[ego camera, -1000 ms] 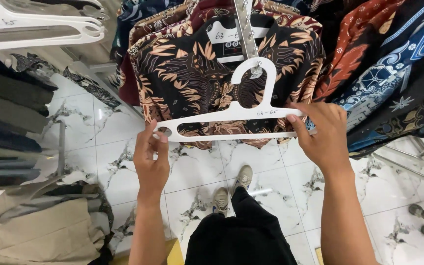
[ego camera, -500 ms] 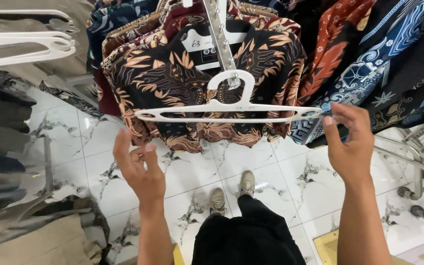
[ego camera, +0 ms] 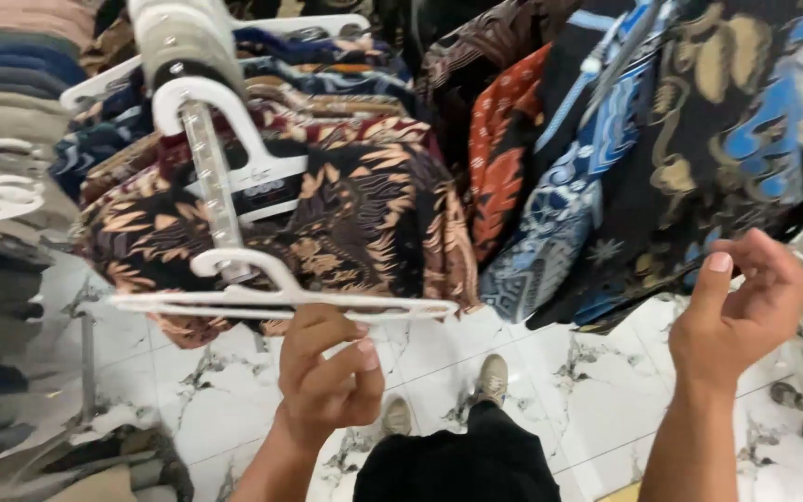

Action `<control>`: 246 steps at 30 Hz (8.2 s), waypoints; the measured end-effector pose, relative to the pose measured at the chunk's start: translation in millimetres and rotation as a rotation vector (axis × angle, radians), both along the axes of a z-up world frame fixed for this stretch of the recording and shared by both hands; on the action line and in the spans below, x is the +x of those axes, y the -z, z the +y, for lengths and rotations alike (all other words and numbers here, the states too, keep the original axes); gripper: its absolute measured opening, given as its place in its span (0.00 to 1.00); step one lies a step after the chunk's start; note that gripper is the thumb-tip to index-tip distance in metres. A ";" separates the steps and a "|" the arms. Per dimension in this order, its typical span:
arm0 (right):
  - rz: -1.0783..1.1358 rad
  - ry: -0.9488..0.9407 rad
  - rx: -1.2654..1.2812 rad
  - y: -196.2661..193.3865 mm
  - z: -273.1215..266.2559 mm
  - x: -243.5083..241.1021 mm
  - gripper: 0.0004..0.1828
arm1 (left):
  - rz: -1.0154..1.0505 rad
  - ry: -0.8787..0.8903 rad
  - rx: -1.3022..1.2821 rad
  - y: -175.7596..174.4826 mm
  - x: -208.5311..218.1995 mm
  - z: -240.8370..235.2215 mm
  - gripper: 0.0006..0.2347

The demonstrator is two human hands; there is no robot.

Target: Organizing batik shirts by placing them on hangers and hanging them on a clothing rack.

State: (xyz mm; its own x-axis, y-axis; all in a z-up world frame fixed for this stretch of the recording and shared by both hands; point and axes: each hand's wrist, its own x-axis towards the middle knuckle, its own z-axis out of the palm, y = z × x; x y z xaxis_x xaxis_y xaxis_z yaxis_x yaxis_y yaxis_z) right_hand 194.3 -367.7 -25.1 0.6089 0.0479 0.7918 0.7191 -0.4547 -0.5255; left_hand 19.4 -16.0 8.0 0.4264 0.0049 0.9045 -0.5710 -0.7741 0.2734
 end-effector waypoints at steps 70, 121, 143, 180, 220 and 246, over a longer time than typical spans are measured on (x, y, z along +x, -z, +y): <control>0.274 0.174 0.147 3.4 -161.6 -19.4 0.23 | 0.130 0.562 0.450 -81.6 204.7 -236.6 0.11; 1.671 0.465 -0.310 176.4 -141.0 -618.5 0.31 | 1.539 0.381 -0.435 158.8 -389.6 -248.1 0.12; 1.286 0.196 -0.464 3.1 -108.3 -620.2 0.31 | 1.247 0.738 -1.037 258.2 -409.9 -239.3 0.26; 1.065 0.084 -0.771 292.4 -150.4 -492.9 0.20 | 1.405 0.025 0.262 364.8 -348.7 -91.1 0.22; 1.187 0.156 -0.766 350.8 -181.7 -597.7 0.24 | 1.602 0.217 0.322 323.2 -419.5 -119.1 0.14; 1.220 0.091 -0.508 313.0 -149.9 -574.3 0.22 | 1.680 0.074 -0.042 279.8 -415.1 -124.0 0.16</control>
State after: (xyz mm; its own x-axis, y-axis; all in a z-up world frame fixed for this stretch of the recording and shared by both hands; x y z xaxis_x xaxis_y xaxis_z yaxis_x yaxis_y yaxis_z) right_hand -380.0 -517.6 -338.1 0.9296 0.0961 -0.3559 -0.1332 -0.8127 -0.5673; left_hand -395.7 -140.0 -271.9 0.8520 -0.0471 -0.5214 0.3224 -0.7375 0.5934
